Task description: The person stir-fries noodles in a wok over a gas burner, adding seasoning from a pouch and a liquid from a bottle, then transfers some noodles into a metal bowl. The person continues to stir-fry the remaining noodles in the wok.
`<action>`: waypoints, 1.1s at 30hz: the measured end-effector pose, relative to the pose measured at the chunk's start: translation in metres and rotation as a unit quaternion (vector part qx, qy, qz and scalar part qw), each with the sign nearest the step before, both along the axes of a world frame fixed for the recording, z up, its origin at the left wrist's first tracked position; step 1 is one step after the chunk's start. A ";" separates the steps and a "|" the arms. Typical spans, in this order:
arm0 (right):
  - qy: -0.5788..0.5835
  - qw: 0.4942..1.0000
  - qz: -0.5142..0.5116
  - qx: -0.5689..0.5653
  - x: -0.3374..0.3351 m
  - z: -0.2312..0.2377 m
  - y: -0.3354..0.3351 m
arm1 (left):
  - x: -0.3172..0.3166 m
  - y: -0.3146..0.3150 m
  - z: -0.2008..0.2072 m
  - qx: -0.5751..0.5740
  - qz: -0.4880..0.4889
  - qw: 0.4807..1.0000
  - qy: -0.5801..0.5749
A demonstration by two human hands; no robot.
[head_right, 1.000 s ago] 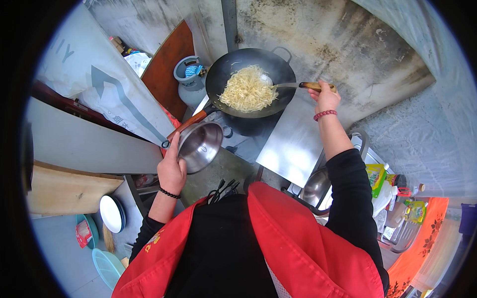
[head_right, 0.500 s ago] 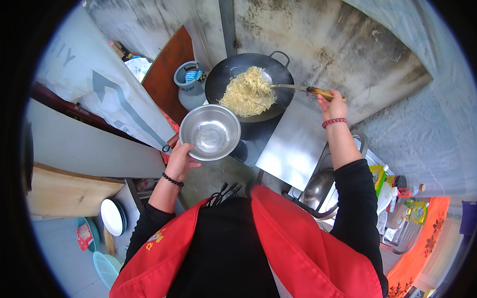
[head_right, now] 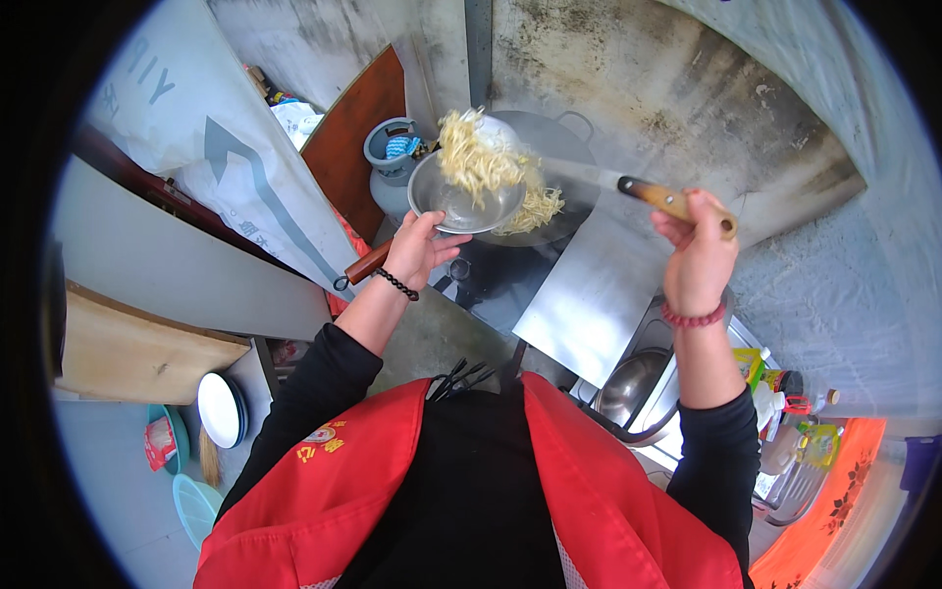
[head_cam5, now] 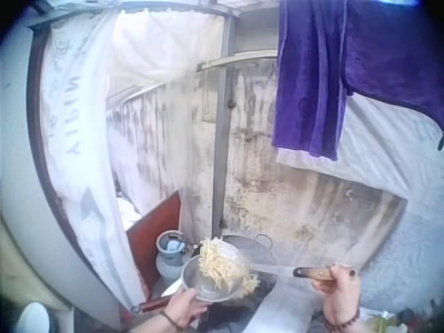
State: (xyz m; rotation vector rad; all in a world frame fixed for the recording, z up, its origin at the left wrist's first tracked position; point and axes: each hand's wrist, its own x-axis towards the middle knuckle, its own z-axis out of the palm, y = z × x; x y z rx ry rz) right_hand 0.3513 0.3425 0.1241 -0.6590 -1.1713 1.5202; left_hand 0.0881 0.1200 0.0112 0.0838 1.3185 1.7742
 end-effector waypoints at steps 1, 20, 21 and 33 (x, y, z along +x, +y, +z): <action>-0.020 0.997 0.034 0.063 0.001 0.000 -0.016 | 0.000 0.001 0.000 0.007 0.003 1.000 0.004; -0.055 0.988 -0.057 0.134 -0.054 -0.073 0.068 | 0.025 -0.078 0.007 -0.034 0.078 0.996 0.041; -0.062 0.986 -0.058 0.146 -0.064 -0.088 0.078 | 0.026 -0.085 0.008 -0.044 0.080 0.995 0.047; -0.078 0.993 -0.039 -0.081 -0.116 -0.142 0.078 | 0.029 -0.123 0.014 -0.087 0.116 0.987 0.064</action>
